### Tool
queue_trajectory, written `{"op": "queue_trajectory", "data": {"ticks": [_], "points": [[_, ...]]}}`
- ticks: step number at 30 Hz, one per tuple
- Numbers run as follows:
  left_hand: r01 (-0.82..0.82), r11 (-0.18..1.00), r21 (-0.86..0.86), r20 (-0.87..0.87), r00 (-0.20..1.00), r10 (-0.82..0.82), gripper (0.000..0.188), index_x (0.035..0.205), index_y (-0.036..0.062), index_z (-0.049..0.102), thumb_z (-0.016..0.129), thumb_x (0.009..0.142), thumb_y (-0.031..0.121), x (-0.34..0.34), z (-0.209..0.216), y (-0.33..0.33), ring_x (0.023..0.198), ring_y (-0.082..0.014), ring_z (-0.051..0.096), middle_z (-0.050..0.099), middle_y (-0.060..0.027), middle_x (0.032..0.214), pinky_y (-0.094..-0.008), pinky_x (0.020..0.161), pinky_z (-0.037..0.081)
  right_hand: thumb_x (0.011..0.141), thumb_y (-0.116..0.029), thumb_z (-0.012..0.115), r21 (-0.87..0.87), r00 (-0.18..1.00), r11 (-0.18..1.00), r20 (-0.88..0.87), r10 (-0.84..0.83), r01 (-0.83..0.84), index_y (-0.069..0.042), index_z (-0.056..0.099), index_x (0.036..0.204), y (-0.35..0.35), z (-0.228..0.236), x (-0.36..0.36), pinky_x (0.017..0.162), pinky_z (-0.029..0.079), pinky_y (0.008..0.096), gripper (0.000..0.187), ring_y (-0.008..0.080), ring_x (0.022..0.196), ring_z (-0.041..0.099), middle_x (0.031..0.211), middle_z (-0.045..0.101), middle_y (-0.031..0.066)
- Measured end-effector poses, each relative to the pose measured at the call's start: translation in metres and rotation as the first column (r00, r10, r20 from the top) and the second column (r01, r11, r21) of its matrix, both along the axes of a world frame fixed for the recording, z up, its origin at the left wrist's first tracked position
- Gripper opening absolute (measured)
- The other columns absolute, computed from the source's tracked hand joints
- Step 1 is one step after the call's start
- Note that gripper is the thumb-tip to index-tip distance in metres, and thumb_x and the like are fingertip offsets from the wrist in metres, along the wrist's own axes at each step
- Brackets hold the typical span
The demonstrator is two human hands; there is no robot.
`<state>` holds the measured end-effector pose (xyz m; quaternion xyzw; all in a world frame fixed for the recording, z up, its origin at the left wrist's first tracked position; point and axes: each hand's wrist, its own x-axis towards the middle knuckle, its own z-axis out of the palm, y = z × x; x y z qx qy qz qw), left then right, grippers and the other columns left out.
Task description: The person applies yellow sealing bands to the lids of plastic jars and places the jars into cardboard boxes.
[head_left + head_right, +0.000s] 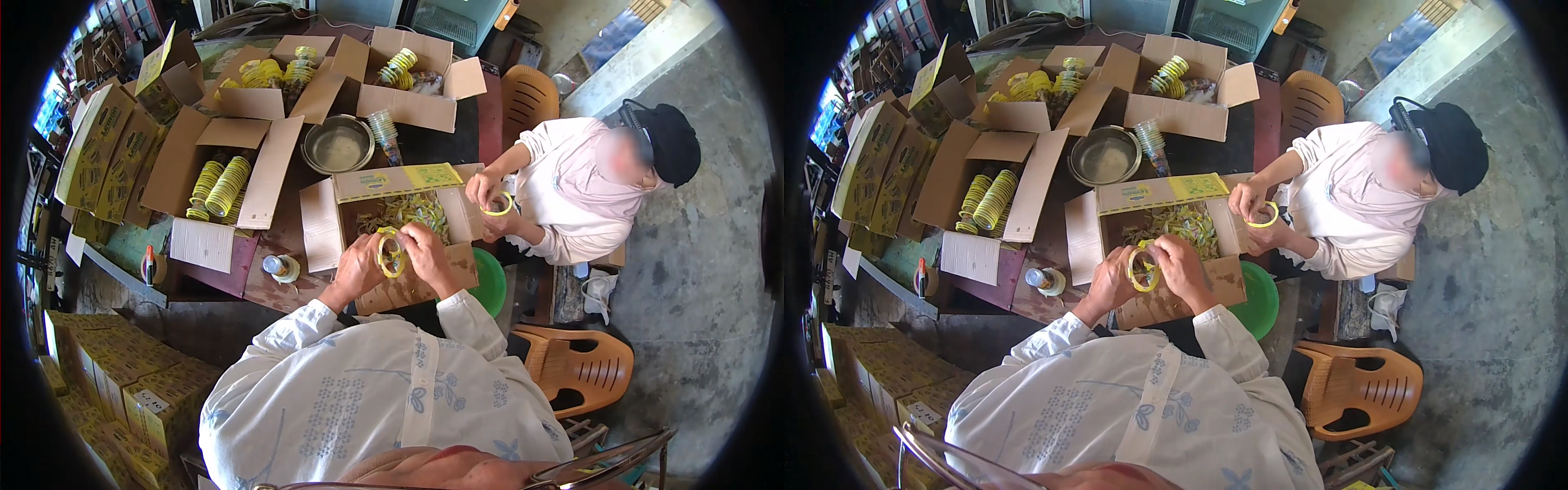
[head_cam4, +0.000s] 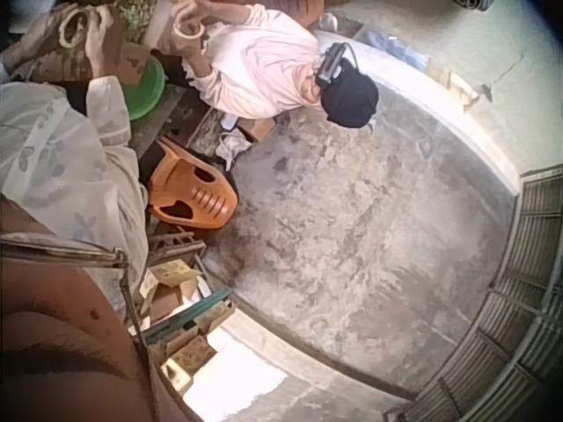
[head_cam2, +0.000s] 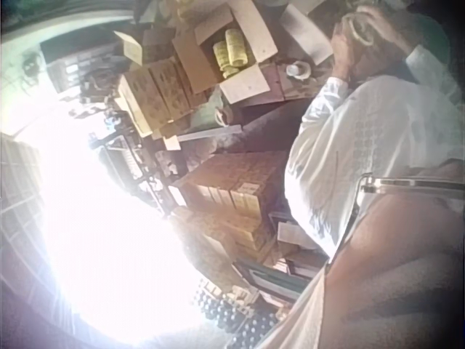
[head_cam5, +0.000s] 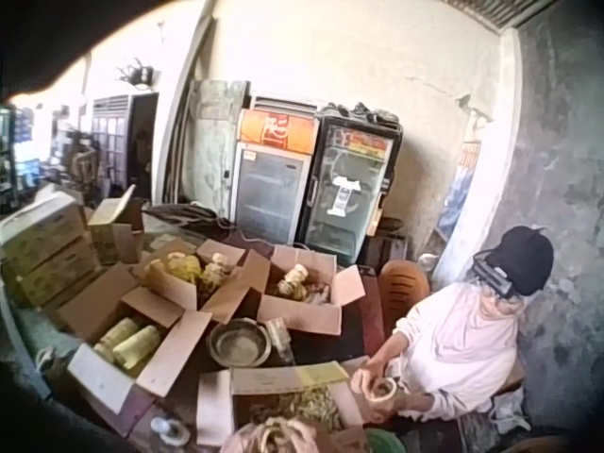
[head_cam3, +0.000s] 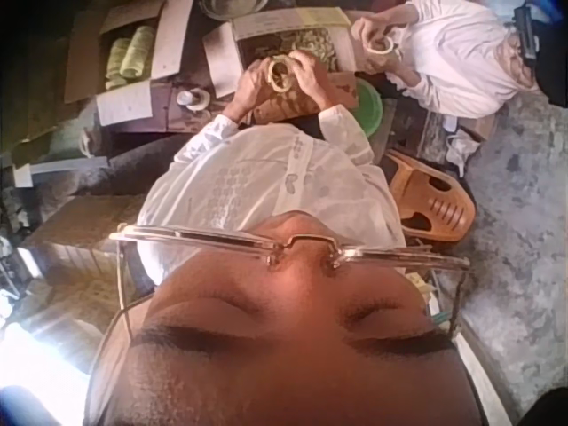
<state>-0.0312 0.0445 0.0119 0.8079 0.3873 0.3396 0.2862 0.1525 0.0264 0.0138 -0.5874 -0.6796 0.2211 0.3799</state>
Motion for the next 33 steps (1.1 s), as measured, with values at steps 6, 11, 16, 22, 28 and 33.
{"op": "queue_trajectory", "data": {"ticks": [6,11,16,22,28,33], "points": [[-0.077,0.995,0.058,-0.007,0.997,0.077,0.047,0.111,0.0014,0.059,0.081,0.070,0.010,0.009,-0.010,-0.002,0.091,-0.0356,0.065,0.065,-0.0151,0.093,-0.0449,0.077,0.054,0.098,-0.020,0.065,-0.204,0.900,0.960,-0.354,-0.254,0.191,0.002,0.062,0.089,0.008,-0.035,0.002,0.060,0.042,0.0340,0.024,0.0163,0.061,0.047,0.066,0.052,0.0112],[-0.129,0.984,0.120,-0.012,0.991,0.131,0.046,0.110,0.0007,0.059,0.079,0.070,0.008,0.009,-0.015,0.002,0.088,-0.0357,0.064,0.065,-0.0152,0.092,-0.0444,0.077,0.054,0.099,-0.020,0.064,-0.207,0.919,0.937,-0.224,-0.326,0.282,0.001,0.062,0.089,0.017,-0.032,-0.009,0.060,0.041,0.0327,0.024,0.0135,0.062,0.045,0.065,0.050,0.0087],[-0.152,0.973,0.172,0.019,0.988,0.151,0.046,0.110,0.0002,0.059,0.080,0.069,0.009,0.006,-0.018,0.004,0.086,-0.0356,0.063,0.064,-0.0152,0.090,-0.0441,0.076,0.053,0.100,-0.022,0.062,-0.221,0.906,0.923,-0.222,-0.361,0.314,0.001,0.063,0.090,0.023,-0.042,-0.015,0.060,0.041,0.0317,0.024,0.0112,0.063,0.045,0.065,0.051,0.0063],[-0.131,0.972,0.194,0.022,0.991,0.130,0.042,0.105,-0.0002,0.060,0.077,0.067,0.006,0.014,-0.011,0.009,0.085,-0.0361,0.061,0.062,-0.0152,0.089,-0.0447,0.075,0.052,0.097,-0.021,0.062,-0.153,0.845,0.874,-0.224,-0.486,0.462,0.002,0.065,0.091,0.025,-0.045,-0.017,0.066,0.047,0.0426,0.024,0.0342,0.070,0.062,0.079,0.065,0.0197],[-0.148,0.966,0.213,0.052,0.989,0.140,0.046,0.103,-0.0007,0.060,0.076,0.060,0.000,0.018,-0.022,0.010,0.083,-0.0376,0.061,0.062,-0.0160,0.086,-0.0450,0.075,0.052,0.096,-0.022,0.062,-0.213,0.758,0.839,-0.361,-0.544,0.501,0.001,0.063,0.089,0.032,-0.067,-0.017,0.065,0.045,0.0323,0.024,0.0126,0.070,0.054,0.072,0.059,0.0045],[-0.111,0.967,0.230,0.062,0.993,0.100,0.044,0.100,-0.0006,0.060,0.081,0.062,0.006,0.026,-0.015,0.011,0.081,-0.0368,0.061,0.061,-0.0159,0.085,-0.0456,0.074,0.051,0.099,-0.018,0.061,-0.288,0.567,0.827,-0.617,-0.545,0.482,-0.003,0.063,0.087,0.026,-0.058,-0.019,0.058,0.038,0.0270,0.019,0.0069,0.063,0.044,0.070,0.053,-0.0021]]}}
